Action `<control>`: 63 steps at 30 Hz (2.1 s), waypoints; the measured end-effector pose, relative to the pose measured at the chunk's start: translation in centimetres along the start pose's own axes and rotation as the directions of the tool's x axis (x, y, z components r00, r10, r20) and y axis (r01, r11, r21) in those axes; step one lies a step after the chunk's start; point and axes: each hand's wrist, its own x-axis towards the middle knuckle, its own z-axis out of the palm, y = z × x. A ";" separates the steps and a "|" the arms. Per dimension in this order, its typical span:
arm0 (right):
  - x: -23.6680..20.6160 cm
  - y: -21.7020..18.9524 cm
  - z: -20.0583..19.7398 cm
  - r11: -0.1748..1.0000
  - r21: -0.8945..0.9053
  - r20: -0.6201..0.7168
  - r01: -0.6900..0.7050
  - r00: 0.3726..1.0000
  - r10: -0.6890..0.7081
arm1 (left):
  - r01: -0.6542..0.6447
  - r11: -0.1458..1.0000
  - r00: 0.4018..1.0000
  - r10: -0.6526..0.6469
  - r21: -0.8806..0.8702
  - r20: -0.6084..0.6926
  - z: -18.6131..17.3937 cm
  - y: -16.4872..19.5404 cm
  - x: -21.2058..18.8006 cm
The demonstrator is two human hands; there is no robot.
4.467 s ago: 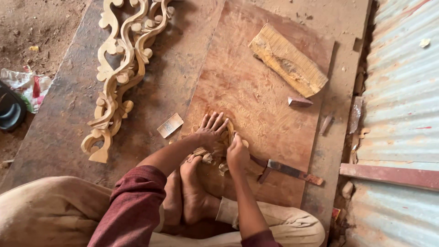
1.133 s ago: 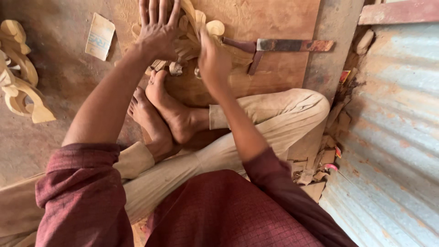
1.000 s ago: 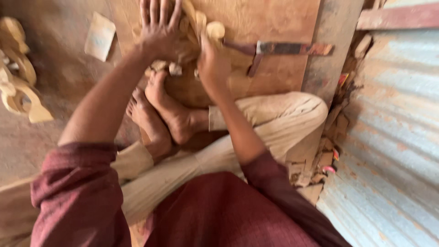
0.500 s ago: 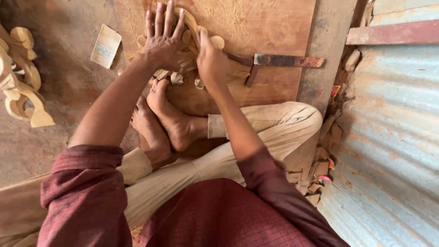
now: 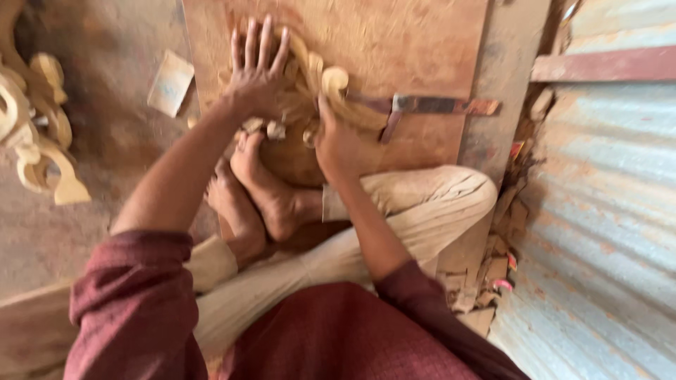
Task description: The person is carving a decorative wooden piece using a chisel and a mallet. They are sitting on the floor, holding the wood steady with their feet while striking the chisel to shape the wood.
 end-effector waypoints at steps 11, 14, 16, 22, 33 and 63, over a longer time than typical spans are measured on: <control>-2.7 2.0 0.3 0.981 0.038 -0.163 0.190 0.970 -0.182 | -0.168 0.981 0.919 0.192 0.096 -0.346 2.4 -1.1 0.0; -2.2 2.0 0.2 0.998 0.050 0.007 -0.042 0.999 0.042 | -0.013 0.997 0.997 0.008 0.072 0.071 1.7 -0.7 0.0; -2.1 1.9 -0.1 1.000 0.022 -0.012 0.000 1.000 0.000 | -0.029 0.998 0.998 0.026 -0.052 -0.060 1.1 -0.4 -0.1; -2.0 1.2 -0.4 0.997 -0.007 -0.068 0.080 0.994 -0.080 | 0.032 0.999 0.997 -0.033 0.010 0.075 -0.2 0.4 -0.3; -0.2 0.2 0.2 0.997 -0.018 -0.149 0.081 0.985 -0.083 | 0.007 1.000 1.000 -0.007 -0.015 0.025 -0.2 0.4 -0.2; -1.5 -0.1 0.4 0.970 -0.119 -0.341 0.210 0.909 -0.239 | -0.009 1.000 1.000 0.010 0.013 -0.022 -0.6 0.5 0.0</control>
